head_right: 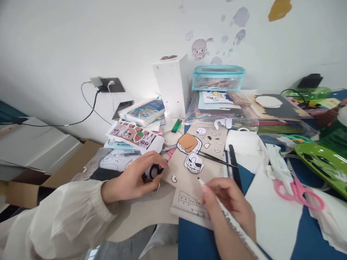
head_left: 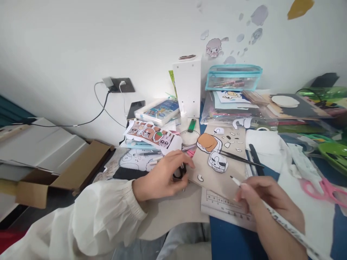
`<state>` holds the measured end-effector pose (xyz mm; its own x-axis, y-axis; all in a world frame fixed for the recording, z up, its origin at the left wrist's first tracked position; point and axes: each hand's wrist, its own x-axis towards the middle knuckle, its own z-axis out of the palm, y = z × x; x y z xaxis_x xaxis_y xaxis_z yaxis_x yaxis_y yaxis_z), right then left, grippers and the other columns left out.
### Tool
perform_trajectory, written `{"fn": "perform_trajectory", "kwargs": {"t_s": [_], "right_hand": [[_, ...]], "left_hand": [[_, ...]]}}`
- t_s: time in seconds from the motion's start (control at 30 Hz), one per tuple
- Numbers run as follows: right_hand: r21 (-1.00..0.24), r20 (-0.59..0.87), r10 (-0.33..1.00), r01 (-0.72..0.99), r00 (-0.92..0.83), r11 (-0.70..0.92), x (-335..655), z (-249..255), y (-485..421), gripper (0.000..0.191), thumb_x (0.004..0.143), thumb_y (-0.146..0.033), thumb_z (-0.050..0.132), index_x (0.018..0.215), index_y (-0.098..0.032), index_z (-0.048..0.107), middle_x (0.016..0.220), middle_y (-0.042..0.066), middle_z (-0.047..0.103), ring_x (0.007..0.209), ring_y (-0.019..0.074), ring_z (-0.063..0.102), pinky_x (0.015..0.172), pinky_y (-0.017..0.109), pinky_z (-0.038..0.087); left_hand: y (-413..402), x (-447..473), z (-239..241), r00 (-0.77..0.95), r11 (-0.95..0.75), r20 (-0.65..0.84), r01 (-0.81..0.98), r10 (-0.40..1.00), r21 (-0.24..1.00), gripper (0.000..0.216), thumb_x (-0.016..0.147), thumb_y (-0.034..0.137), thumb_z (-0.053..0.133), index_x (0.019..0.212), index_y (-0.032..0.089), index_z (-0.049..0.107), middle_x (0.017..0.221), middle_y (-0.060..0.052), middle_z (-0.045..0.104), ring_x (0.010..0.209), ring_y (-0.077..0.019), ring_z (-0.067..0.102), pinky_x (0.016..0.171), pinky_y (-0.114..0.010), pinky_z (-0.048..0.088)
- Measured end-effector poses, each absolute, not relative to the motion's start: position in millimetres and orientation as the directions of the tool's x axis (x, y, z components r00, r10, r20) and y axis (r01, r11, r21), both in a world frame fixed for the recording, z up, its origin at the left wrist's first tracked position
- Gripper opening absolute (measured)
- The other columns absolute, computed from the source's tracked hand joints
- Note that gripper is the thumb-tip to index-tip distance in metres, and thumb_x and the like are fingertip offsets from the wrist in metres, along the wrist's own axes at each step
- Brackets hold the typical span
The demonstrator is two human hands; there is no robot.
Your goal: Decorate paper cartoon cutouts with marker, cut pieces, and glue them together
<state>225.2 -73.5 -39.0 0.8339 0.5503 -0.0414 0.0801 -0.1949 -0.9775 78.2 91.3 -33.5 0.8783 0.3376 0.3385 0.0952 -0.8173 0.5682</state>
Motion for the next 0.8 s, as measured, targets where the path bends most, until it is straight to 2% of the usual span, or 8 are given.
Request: {"fn": "perform_trajectory", "kwargs": {"t_s": [0.13, 0.27, 0.37, 0.53, 0.63, 0.7, 0.8], "right_hand": [[-0.943, -0.041, 0.722, 0.213, 0.691, -0.257, 211.9, -40.0, -63.2, 0.027, 0.082, -0.051, 0.057, 0.077, -0.024, 0.058, 0.065, -0.003, 0.061, 0.062, 0.0142, 0.058, 0.052, 0.021, 0.041], [-0.892, 0.002, 0.8, 0.362, 0.6, -0.27, 205.7, -40.6, -49.0, 0.027, 0.089, -0.049, 0.049, 0.081, -0.024, 0.056, 0.073, -0.002, 0.063, 0.072, 0.0159, 0.062, 0.057, 0.023, 0.041], [-0.874, 0.027, 0.797, 0.401, 0.604, -0.274, 205.5, -39.6, -42.5, 0.024, 0.09, -0.046, 0.049, 0.081, -0.024, 0.056, 0.072, -0.003, 0.063, 0.07, 0.0153, 0.061, 0.058, 0.022, 0.042], [-0.869, 0.036, 0.745, 0.388, 0.666, -0.305, 209.8, -35.9, -34.7, 0.022, 0.088, -0.044, 0.052, 0.081, -0.024, 0.056, 0.068, -0.002, 0.06, 0.069, 0.0163, 0.06, 0.045, 0.02, 0.037], [-0.875, 0.006, 0.717, 0.351, 0.697, -0.334, 213.7, -35.0, -30.3, 0.022, 0.087, -0.044, 0.054, 0.08, -0.024, 0.057, 0.068, -0.003, 0.061, 0.057, 0.0126, 0.055, 0.043, 0.019, 0.036], [-0.871, -0.006, 0.696, 0.338, 0.718, -0.356, 217.0, -37.0, -28.7, 0.024, 0.085, -0.046, 0.056, 0.077, -0.024, 0.057, 0.061, -0.005, 0.059, 0.047, 0.0099, 0.048, 0.042, 0.018, 0.037], [-0.859, -0.004, 0.684, 0.347, 0.73, -0.376, 222.7, -43.4, -29.7, 0.03, 0.081, -0.05, 0.059, 0.067, -0.023, 0.054, 0.049, -0.005, 0.053, 0.04, 0.0087, 0.041, 0.039, 0.017, 0.034]], "left_hand": [[92.0, 78.5, -35.8, 0.917, -0.826, 0.304, 0.046, 0.259, 0.562, 0.027, 0.077, 0.009, 0.052, 0.101, 0.019, 0.057, 0.095, -0.005, 0.063, 0.092, -0.018, 0.057, 0.084, -0.033, 0.048], [92.8, 79.0, -36.8, 0.934, -0.823, 0.262, 0.056, 0.244, 0.565, 0.033, 0.075, 0.006, 0.053, 0.104, 0.018, 0.056, 0.094, -0.004, 0.065, 0.09, -0.0182, 0.057, 0.086, -0.034, 0.046], [93.7, 78.7, -39.1, 0.933, -0.819, 0.268, 0.048, 0.242, 0.572, 0.029, 0.076, 0.007, 0.051, 0.102, 0.019, 0.057, 0.09, -0.003, 0.063, 0.086, -0.0178, 0.057, 0.085, -0.033, 0.045], [94.4, 76.0, -42.5, 0.925, -0.819, 0.291, 0.035, 0.243, 0.573, 0.022, 0.08, 0.009, 0.049, 0.098, 0.018, 0.057, 0.086, -0.004, 0.062, 0.083, -0.0173, 0.056, 0.079, -0.031, 0.045], [94.1, 74.9, -42.3, 0.927, -0.82, 0.311, -0.006, 0.211, 0.573, 0.02, 0.08, 0.007, 0.049, 0.096, 0.018, 0.057, 0.085, -0.003, 0.064, 0.082, -0.016, 0.056, 0.078, -0.029, 0.044], [93.6, 74.7, -42.3, 0.928, -0.854, 0.332, -0.032, 0.168, 0.52, 0.018, 0.084, 0.008, 0.049, 0.096, 0.017, 0.058, 0.085, -0.004, 0.065, 0.081, -0.0163, 0.056, 0.077, -0.03, 0.043], [92.0, 74.7, -44.1, 0.925, -0.94, 0.366, -0.035, 0.097, 0.339, 0.018, 0.089, 0.014, 0.049, 0.103, 0.016, 0.06, 0.089, -0.006, 0.067, 0.08, -0.0178, 0.056, 0.075, -0.032, 0.042]]}}
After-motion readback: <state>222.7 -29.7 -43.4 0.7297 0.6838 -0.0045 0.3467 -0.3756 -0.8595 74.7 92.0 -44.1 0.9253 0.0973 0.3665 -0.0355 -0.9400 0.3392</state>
